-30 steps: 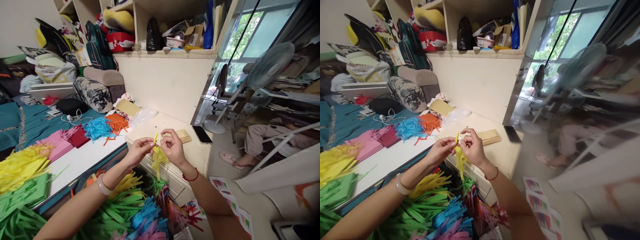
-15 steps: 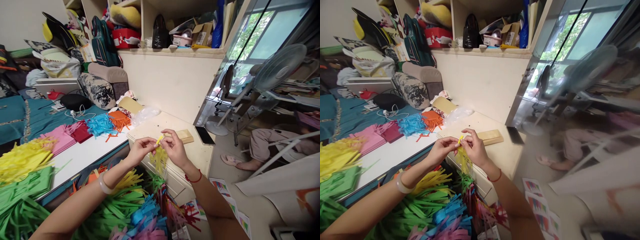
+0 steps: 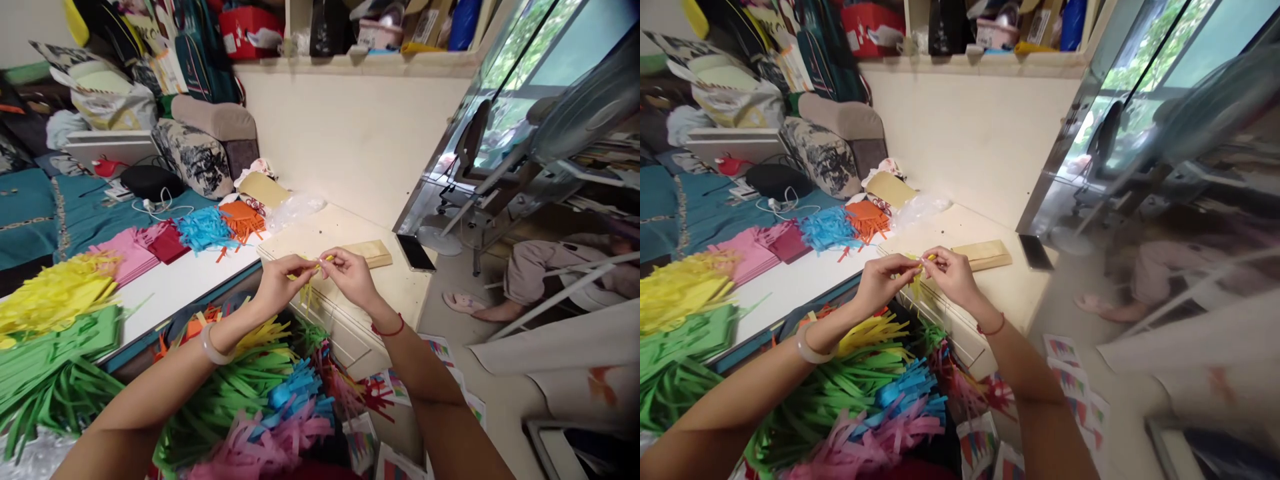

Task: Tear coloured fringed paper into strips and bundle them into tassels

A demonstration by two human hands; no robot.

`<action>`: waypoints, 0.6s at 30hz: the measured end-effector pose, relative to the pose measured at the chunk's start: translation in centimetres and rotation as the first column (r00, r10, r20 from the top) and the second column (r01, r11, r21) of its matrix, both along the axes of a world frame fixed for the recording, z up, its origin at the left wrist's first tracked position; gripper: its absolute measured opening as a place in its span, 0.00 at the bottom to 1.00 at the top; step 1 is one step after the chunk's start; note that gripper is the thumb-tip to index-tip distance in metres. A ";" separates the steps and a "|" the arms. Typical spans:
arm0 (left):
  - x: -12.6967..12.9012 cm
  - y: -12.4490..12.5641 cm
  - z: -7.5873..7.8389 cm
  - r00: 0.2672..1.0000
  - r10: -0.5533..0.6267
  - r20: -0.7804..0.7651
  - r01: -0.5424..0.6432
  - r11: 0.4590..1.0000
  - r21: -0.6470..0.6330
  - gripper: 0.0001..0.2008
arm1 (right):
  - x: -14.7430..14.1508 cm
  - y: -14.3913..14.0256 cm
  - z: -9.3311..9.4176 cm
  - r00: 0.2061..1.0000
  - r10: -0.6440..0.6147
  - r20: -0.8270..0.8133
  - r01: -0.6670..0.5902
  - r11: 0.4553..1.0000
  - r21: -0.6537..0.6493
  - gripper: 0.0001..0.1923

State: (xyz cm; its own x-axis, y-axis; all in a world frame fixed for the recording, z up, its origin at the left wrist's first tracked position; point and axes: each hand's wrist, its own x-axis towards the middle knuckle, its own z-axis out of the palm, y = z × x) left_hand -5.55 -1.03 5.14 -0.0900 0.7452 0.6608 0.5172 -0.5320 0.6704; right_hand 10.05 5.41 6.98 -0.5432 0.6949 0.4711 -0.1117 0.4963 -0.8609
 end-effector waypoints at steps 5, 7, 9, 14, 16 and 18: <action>-0.1 0.1 -0.1 0.999 0.000 -0.054 -0.001 1.000 -0.015 0.07 | -0.3 0.3 -0.4 1.000 -0.003 -0.021 0.003 1.000 -0.026 0.06; 0.0 -0.1 -0.1 0.998 0.001 -0.065 -0.002 1.000 -0.023 0.07 | -0.3 0.4 -0.4 1.000 -0.005 -0.012 0.005 1.000 -0.030 0.06; -0.1 -0.2 0.0 0.996 -0.001 -0.089 -0.001 1.000 -0.021 0.07 | -0.1 0.4 -0.3 1.000 0.002 -0.007 -0.002 1.000 -0.022 0.06; -1.2 2.9 1.7 0.968 0.167 -0.185 -0.156 0.985 0.073 0.07 | 0.8 0.2 1.0 0.999 -0.015 -0.040 0.015 1.000 0.002 0.17; -1.4 5.2 2.4 0.952 0.184 -0.244 -0.168 0.982 0.085 0.08 | 1.2 0.3 1.5 0.992 -0.064 -0.108 0.063 0.998 -0.015 0.16; -1.1 6.7 2.4 0.939 0.117 -0.324 -0.113 0.993 0.034 0.16 | 1.7 0.5 1.8 0.975 -0.102 -0.195 0.098 0.995 -0.031 0.14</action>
State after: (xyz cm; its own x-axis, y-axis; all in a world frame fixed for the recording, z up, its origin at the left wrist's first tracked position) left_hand -6.62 5.69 7.49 0.0466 0.7327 0.6790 0.7637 -0.4643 0.4486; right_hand 11.73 5.88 8.76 -0.3690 0.7521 0.5460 -0.2302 0.4952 -0.8377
